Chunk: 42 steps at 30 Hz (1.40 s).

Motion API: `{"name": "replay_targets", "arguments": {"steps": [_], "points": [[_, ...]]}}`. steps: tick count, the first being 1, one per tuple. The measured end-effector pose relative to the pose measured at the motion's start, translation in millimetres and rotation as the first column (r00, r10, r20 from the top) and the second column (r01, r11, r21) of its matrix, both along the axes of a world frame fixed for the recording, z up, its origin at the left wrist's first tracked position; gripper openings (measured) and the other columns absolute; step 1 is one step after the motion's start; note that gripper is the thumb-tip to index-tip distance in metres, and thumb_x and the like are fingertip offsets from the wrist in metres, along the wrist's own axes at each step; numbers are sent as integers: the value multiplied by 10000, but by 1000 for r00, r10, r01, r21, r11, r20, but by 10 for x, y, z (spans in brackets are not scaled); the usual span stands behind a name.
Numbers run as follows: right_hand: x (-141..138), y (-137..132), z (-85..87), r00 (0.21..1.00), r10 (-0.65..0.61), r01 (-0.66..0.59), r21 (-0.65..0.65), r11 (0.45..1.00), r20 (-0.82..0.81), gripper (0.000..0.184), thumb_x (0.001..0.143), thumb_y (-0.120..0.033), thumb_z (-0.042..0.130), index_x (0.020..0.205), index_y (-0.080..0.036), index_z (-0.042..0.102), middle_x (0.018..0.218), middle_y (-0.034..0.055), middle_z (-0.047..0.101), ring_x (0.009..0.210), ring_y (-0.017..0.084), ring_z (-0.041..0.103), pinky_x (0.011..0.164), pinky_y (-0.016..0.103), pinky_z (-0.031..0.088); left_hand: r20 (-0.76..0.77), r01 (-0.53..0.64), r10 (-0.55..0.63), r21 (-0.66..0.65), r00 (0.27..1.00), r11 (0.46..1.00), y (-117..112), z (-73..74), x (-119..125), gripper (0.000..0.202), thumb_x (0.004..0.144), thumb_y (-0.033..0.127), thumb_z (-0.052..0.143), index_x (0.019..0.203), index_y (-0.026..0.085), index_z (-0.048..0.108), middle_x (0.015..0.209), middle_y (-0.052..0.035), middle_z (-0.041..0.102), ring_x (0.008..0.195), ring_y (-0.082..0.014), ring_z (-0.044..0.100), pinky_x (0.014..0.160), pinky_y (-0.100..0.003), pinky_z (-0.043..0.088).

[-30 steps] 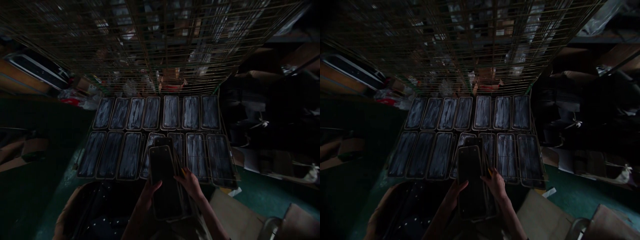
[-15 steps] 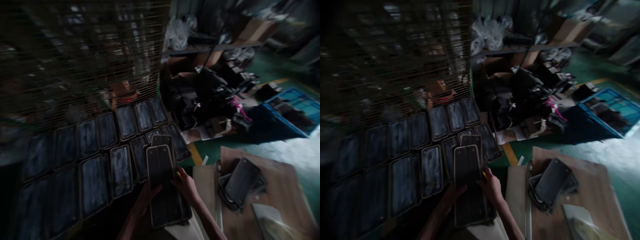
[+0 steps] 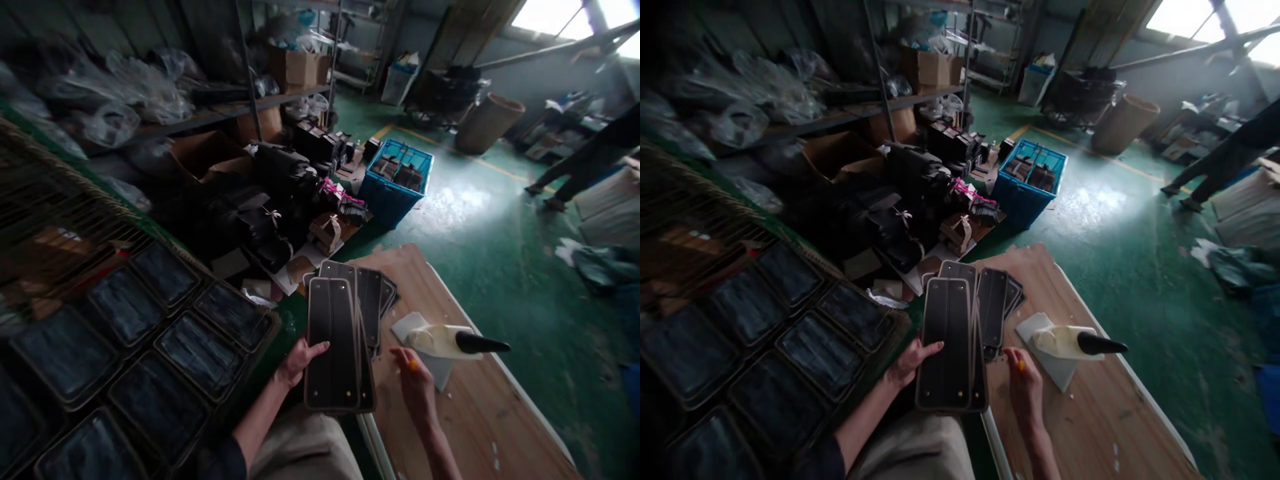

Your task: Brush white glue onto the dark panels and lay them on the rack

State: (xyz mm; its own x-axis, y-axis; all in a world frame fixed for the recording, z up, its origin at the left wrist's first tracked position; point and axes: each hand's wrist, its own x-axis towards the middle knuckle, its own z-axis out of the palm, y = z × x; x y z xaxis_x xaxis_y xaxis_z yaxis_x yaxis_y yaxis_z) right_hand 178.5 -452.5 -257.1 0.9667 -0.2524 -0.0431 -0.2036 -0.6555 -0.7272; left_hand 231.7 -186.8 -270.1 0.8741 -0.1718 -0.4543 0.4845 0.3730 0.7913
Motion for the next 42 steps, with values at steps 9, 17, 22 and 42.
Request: {"name": "replay_targets", "arguments": {"steps": [9, 17, 22, 42], "points": [[-256, -1481, -309, 900, -401, 410, -16, 912, 171, 423, 929, -521, 455, 922, -188, 716, 887, 63, 574, 761, 181, 547, 687, 314, 455, -173, 356, -363, -74, 915, 932, -1226, -1028, 966, 606, 594, 341, 856, 1095, 83, 633, 1043, -168, 723, 884, -280, 706, 856, -452, 553], [-91, -1790, -866, 910, -392, 399, -23, 917, 136, 414, 926, -528, 471, 915, -174, 686, 876, 60, 639, 756, 177, 587, 709, 295, 463, -126, 278, -311, 813, 942, 512, -1526, -1502, 1153, 435, 634, 259, 821, 962, 136, 563, 1006, -151, 688, 993, -287, 647, 825, -370, 506], [59, -1834, -1041, 967, -244, 255, -215, 943, 76, 442, 940, -543, 431, 970, -180, 681, 955, 88, 684, 867, 213, 617, 803, 327, 460, -89, 240, -421, 916, 903, 321, -1440, -1488, 986, 416, 753, 257, 723, 1097, 149, 515, 1034, -138, 647, 977, -269, 635, 809, -354, 486], [12, -1605, -1250, 967, -206, 121, -444, 888, -150, 372, 947, -438, 397, 1076, -235, 680, 1016, 60, 684, 707, 160, 616, 563, 250, 377, -256, 388, -312, 772, 915, 504, -825, -1588, 128, 225, 748, 378, 676, 756, 193, 550, 560, 38, 544, 494, -133, 550, 488, -218, 384]]}}
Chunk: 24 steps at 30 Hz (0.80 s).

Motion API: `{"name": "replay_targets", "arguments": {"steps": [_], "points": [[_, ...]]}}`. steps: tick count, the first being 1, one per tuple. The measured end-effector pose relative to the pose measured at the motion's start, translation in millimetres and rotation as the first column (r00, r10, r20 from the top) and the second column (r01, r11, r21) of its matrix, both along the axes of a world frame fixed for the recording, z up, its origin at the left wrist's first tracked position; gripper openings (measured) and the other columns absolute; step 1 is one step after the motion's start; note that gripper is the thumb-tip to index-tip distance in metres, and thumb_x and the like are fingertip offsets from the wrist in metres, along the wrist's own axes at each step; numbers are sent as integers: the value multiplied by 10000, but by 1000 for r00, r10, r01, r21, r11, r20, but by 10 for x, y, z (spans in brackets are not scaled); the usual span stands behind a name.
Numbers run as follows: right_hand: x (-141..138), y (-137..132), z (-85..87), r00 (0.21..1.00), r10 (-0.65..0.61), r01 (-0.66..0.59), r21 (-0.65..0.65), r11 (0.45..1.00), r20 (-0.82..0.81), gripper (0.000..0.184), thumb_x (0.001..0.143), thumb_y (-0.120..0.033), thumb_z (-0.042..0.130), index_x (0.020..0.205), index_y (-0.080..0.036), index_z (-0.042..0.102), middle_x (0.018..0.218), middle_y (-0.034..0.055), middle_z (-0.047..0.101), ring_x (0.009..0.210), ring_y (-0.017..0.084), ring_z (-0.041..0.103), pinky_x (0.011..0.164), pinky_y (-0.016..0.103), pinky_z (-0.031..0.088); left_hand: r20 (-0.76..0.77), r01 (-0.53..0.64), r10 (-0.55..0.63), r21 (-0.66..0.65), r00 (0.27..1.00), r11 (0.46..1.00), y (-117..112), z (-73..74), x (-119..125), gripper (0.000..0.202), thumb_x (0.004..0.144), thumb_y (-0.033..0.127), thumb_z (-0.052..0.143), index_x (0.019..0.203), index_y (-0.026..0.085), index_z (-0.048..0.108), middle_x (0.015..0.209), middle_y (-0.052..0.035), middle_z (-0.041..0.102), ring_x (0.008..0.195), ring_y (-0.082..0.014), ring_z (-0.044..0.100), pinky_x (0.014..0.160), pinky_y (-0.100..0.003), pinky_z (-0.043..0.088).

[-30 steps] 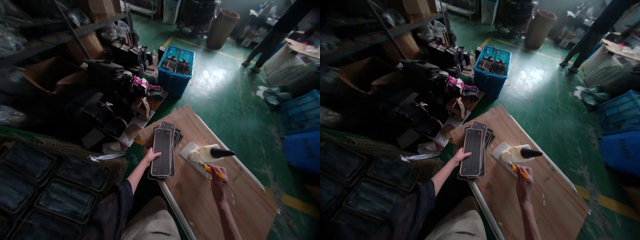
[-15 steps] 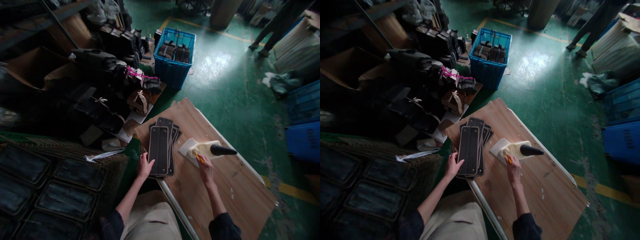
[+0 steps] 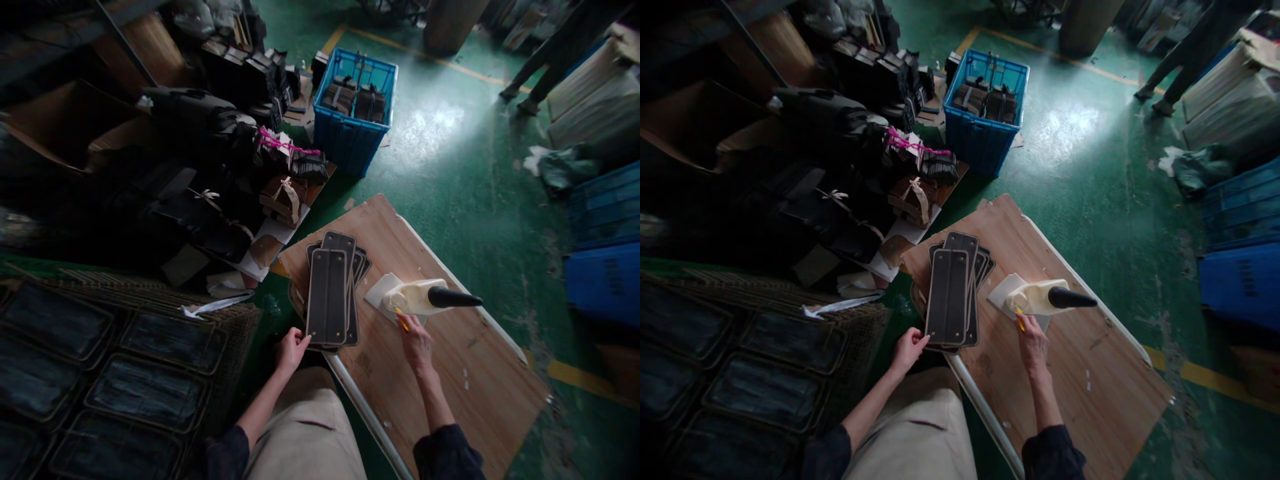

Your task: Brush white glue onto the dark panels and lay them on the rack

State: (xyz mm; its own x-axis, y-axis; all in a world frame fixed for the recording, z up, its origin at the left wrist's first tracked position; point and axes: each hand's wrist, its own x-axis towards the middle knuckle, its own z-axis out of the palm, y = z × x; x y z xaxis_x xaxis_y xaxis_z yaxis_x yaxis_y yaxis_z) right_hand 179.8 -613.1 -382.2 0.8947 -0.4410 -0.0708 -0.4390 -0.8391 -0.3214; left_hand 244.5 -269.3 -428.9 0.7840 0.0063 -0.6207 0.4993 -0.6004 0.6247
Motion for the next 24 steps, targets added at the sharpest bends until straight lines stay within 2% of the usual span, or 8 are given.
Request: {"name": "replay_targets", "arguments": {"steps": [4, 6, 8, 9, 11, 13, 19, 24], "points": [[-170, 70, 143, 999, 16, -17, -41, 999, -30, 391, 954, -462, 385, 1103, -234, 667, 994, 55, 682, 705, 156, 616, 577, 247, 382, -146, -151, 130, -142, 981, 978, -60, 78, 29, 307, 710, 432, 707, 708, 189, 520, 530, 47, 537, 425, -102, 519, 397, -178, 339], [-220, 88, 198, 999, -41, 40, 30, 999, 26, 403, 950, -486, 389, 1101, -235, 666, 1017, 58, 679, 749, 168, 626, 635, 262, 423, -182, -208, 174, -185, 968, 960, -95, 118, 44, 355, 668, 450, 742, 686, 184, 507, 518, 50, 528, 406, -90, 510, 374, -164, 331], [-218, 103, 210, 974, -180, 151, 196, 969, 138, 407, 921, -510, 438, 1085, -215, 665, 1036, 69, 676, 813, 185, 638, 708, 287, 465, -207, -237, 193, -215, 959, 947, -119, 134, 53, 389, 643, 464, 760, 671, 179, 496, 512, 50, 525, 396, -83, 507, 359, -153, 328], [-196, 111, 196, 940, -284, 216, 316, 924, 188, 414, 893, -523, 480, 1078, -201, 662, 1025, 75, 677, 827, 193, 644, 733, 303, 483, -216, -244, 196, -224, 956, 943, -126, 132, 54, 399, 642, 470, 762, 666, 178, 491, 510, 48, 525, 394, -82, 510, 353, -151, 330], [-121, 132, 125, 844, -485, 307, 535, 787, 228, 456, 828, -548, 559, 1072, -171, 643, 953, 77, 681, 803, 205, 659, 751, 335, 518, -223, -249, 197, -233, 955, 940, -132, 118, 52, 411, 651, 481, 756, 659, 175, 482, 511, 42, 531, 398, -85, 521, 350, -150, 346], [-28, 159, 10, 758, -613, 354, 648, 674, 224, 511, 784, -565, 597, 1086, -153, 610, 878, 67, 673, 740, 207, 670, 734, 361, 547, -224, -248, 195, -239, 955, 939, -132, 103, 47, 420, 660, 491, 752, 660, 172, 480, 510, 34, 541, 409, -92, 540, 355, -152, 365], [64, 251, -317, 532, -814, 430, 752, 499, 235, 571, 727, -613, 634, 1040, -143, 542, 788, 58, 668, 600, 194, 677, 622, 362, 590, -265, -269, 196, -276, 944, 923, -131, 123, 39, 439, 658, 500, 764, 669, 165, 480, 528, 3, 592, 431, -106, 587, 361, -143, 380], [-147, 332, -311, 392, -897, 401, 839, 367, 205, 547, 631, -561, 750, 934, -153, 547, 680, 13, 671, 557, 198, 680, 574, 363, 604, -292, -274, 185, -300, 938, 914, -120, 92, 36, 431, 677, 489, 757, 691, 167, 472, 538, 0, 610, 435, -110, 605, 359, -139, 389]]}}
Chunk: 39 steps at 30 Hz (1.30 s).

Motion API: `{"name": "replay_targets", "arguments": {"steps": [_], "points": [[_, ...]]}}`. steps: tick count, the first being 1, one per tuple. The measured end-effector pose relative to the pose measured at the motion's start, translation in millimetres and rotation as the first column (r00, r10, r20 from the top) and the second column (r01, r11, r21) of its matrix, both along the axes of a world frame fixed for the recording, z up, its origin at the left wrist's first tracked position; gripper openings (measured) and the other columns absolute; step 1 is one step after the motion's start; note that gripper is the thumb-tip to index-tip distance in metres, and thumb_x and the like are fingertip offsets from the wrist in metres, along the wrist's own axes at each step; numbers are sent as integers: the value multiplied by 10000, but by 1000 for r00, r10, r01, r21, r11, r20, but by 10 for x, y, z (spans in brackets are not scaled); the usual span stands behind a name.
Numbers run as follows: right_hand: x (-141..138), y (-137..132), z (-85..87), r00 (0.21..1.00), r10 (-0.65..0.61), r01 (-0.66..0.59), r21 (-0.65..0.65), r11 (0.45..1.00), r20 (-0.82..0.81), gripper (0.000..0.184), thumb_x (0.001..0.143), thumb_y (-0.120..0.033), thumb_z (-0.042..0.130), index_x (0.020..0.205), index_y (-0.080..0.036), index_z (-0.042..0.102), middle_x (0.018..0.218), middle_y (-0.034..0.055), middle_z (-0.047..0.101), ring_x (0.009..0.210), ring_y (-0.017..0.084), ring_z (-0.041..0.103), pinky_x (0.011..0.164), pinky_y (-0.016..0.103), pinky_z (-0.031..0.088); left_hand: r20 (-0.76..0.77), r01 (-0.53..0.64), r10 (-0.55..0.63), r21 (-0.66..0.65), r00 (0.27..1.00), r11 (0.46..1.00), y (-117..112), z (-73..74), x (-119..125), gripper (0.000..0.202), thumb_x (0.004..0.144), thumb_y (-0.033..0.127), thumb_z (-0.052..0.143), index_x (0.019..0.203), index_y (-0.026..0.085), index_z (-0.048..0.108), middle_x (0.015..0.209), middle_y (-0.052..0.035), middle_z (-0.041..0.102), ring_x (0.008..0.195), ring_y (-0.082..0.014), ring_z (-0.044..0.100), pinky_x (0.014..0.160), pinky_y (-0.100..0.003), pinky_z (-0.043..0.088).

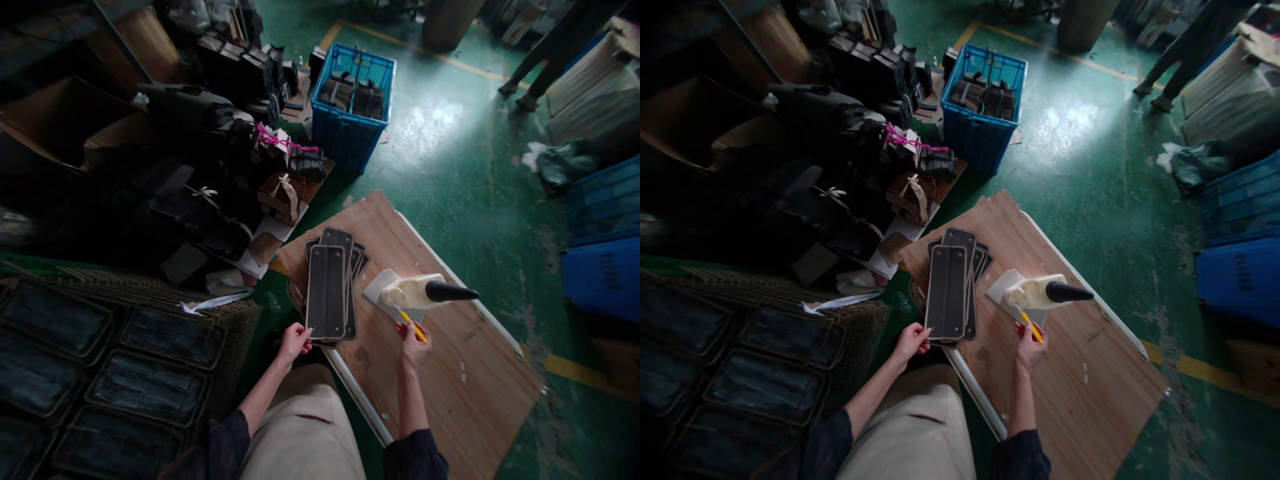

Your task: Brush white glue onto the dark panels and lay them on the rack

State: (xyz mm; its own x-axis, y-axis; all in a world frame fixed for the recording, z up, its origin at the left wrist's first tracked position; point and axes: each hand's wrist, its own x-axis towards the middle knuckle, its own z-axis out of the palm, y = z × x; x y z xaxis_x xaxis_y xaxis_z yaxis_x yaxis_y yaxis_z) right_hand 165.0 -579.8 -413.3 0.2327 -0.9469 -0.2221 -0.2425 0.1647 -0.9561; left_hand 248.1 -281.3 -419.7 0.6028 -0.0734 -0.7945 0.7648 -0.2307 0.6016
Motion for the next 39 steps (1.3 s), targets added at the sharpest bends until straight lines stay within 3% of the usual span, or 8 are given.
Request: {"name": "replay_targets", "arguments": {"steps": [16, 21, 24, 26, 29, 31, 35, 39], "points": [[-154, 124, 204, 991, -105, 88, 188, 978, 82, 433, 567, -444, 826, 779, -160, 577, 580, -22, 669, 538, 164, 681, 524, 253, 585, -16, -1, 0, -50, 1000, 999, 56, -105, -31, 329, 753, 395, 722, 748, 140, 514, 568, -14, 630, 457, -112, 617, 386, -152, 425], [154, 396, 585, 967, 245, -251, 99, 963, 69, 448, 721, -390, 771, 1075, -152, 637, 824, 45, 721, 743, 180, 709, 692, 293, 599, -32, -5, 3, -64, 999, 998, 55, -53, -11, 274, 795, 347, 684, 754, 146, 503, 574, -9, 636, 460, -104, 617, 386, -145, 417], [659, 524, 753, 816, 578, -577, -93, 811, -25, 373, 844, -410, 651, 1129, -170, 633, 915, 59, 696, 782, 176, 687, 716, 318, 583, -42, -11, 9, -63, 999, 998, 61, -31, -11, 243, 814, 321, 661, 757, 148, 500, 571, -2, 634, 452, -99, 613, 384, -143, 411], [998, 583, 802, 665, 728, -743, -238, 625, -165, 302, 899, -401, 577, 1109, -197, 649, 948, 55, 672, 790, 166, 662, 718, 313, 561, -56, -21, 18, -66, 998, 998, 68, -40, -14, 237, 817, 311, 658, 755, 152, 494, 565, 5, 628, 436, -94, 602, 379, -142, 403], [1388, 627, 790, 439, 793, -880, -379, 286, -421, 262, 956, -349, 481, 1103, -227, 661, 971, 52, 639, 795, 153, 628, 712, 280, 509, -77, -43, 37, -79, 996, 996, 75, -77, -17, 235, 818, 298, 655, 745, 158, 481, 553, 15, 616, 417, -89, 586, 370, -143, 390], [1560, 632, 747, 361, 764, -902, -409, 139, -535, 270, 972, -306, 446, 1136, -238, 649, 993, 53, 629, 784, 146, 620, 673, 252, 474, -81, -56, 49, -83, 996, 995, 77, -103, -17, 243, 815, 296, 655, 729, 162, 472, 535, 23, 602, 404, -86, 574, 364, -144, 381], [1760, 618, 639, 292, 692, -910, -415, -12, -660, 288, 972, -255, 428, 1180, -252, 627, 1050, 53, 619, 773, 139, 618, 621, 227, 431, -67, -71, 64, -107, 996, 992, 85, -128, -20, 242, 818, 288, 645, 716, 166, 464, 524, 28, 594, 400, -84, 567, 367, -145, 376], [1816, 613, 549, 286, 637, -909, -413, -55, -715, 287, 974, -259, 419, 1161, -246, 637, 1045, 53, 621, 763, 145, 616, 600, 231, 412, -73, -95, 87, -125, 994, 988, 102, -114, -20, 230, 821, 283, 643, 726, 166, 469, 532, 27, 595, 408, -88, 572, 372, -151, 382]]}}
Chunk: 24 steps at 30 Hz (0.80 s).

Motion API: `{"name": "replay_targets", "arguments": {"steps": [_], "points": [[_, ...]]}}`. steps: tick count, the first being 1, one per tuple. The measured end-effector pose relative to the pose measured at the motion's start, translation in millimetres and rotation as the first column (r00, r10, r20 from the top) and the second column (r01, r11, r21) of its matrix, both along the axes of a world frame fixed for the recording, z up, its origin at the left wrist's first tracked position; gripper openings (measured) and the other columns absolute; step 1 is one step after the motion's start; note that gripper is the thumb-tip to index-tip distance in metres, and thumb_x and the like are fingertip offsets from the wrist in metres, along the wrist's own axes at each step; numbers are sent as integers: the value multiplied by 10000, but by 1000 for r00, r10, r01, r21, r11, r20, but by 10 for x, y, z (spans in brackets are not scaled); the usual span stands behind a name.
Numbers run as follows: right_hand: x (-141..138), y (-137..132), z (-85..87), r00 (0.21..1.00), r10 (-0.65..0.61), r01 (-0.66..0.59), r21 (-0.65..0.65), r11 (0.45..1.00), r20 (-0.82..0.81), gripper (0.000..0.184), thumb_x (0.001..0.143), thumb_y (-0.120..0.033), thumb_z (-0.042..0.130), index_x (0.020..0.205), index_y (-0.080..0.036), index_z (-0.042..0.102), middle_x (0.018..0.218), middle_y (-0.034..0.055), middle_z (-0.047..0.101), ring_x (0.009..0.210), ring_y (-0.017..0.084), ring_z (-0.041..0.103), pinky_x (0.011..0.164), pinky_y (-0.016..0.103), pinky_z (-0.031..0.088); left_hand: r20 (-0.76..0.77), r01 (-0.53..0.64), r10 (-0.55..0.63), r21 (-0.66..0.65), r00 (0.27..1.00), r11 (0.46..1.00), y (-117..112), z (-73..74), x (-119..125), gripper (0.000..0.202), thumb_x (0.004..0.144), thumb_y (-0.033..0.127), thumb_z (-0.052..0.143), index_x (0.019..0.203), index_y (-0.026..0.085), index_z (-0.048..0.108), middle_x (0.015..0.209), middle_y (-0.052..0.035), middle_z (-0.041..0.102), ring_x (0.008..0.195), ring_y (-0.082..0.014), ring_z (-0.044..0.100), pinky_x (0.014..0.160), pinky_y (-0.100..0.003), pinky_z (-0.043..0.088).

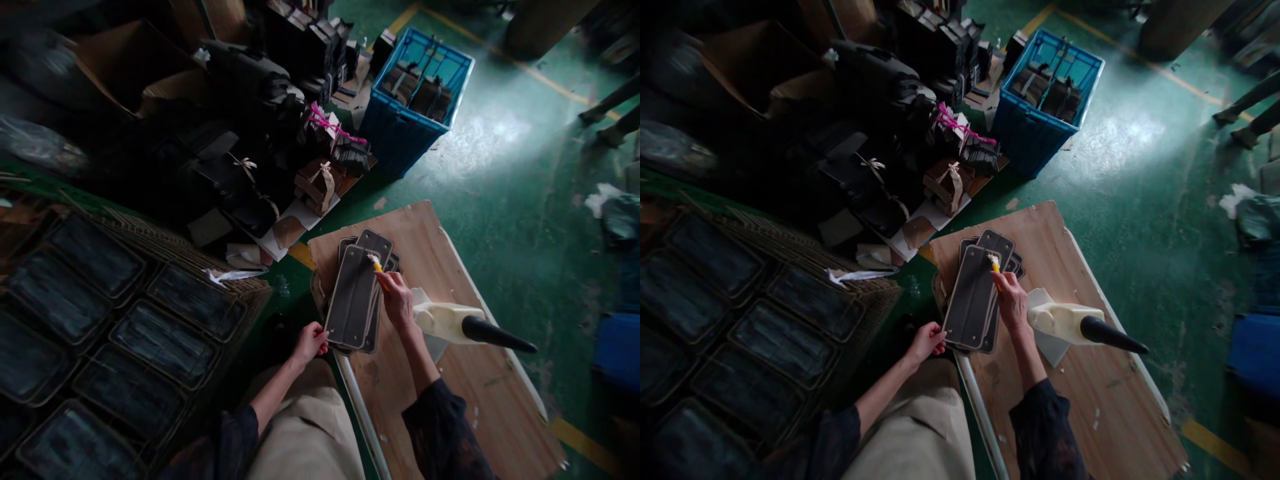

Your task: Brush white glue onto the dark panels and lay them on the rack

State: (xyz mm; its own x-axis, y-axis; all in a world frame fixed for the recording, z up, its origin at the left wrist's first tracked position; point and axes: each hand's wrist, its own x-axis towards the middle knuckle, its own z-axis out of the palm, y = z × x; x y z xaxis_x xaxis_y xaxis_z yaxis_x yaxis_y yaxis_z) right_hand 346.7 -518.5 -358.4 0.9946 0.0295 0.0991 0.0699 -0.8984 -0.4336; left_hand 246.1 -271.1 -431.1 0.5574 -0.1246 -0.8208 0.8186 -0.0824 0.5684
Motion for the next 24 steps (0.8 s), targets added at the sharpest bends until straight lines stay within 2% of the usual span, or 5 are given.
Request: {"name": "replay_targets", "arguments": {"steps": [5, 14, 17, 20, 24], "points": [[-223, 47, -1, 999, -17, 17, -3, 1000, -41, 273, 976, -298, 426, 1138, -240, 638, 1014, 50, 627, 763, 148, 616, 586, 227, 403, -7, -17, 17, -10, 1000, 1000, 10, 43, 11, 259, 802, 312, 681, 732, 163, 481, 543, 23, 599, 415, -87, 574, 384, -154, 391], [-1330, 337, 289, 962, 86, -72, 61, 996, -259, 283, 973, -232, 395, 1162, -227, 605, 1022, 66, 637, 782, 152, 634, 630, 226, 449, -7, -35, 35, -15, 999, 999, 18, 10, -12, 252, 814, 304, 685, 751, 148, 497, 546, 20, 603, 424, -74, 579, 397, -136, 398], [-1560, 467, 403, 942, 113, -85, 100, 991, -317, 275, 972, -224, 393, 1146, -242, 606, 999, 58, 643, 760, 153, 636, 630, 228, 458, -4, -30, 30, -27, 1000, 999, 23, -10, -22, 243, 824, 298, 676, 760, 146, 498, 554, 18, 608, 434, -70, 583, 405, -131, 404], [-1567, 597, 479, 910, 177, -104, 208, 973, -374, 255, 977, -241, 402, 1126, -248, 609, 991, 50, 641, 774, 153, 639, 651, 223, 470, -9, -13, 13, -22, 1000, 1000, 27, -7, -22, 211, 845, 262, 644, 754, 145, 493, 570, 10, 619, 442, -73, 589, 409, -137, 412], [-1288, 693, 444, 893, 249, -119, 337, 934, -374, 248, 989, -294, 404, 1090, -235, 623, 915, 41, 625, 720, 134, 624, 634, 207, 469, 3, -6, 6, -40, 1000, 999, 44, -17, -24, 198, 846, 254, 637, 759, 145, 497, 573, 10, 619, 450, -79, 595, 414, -144, 417]]}}
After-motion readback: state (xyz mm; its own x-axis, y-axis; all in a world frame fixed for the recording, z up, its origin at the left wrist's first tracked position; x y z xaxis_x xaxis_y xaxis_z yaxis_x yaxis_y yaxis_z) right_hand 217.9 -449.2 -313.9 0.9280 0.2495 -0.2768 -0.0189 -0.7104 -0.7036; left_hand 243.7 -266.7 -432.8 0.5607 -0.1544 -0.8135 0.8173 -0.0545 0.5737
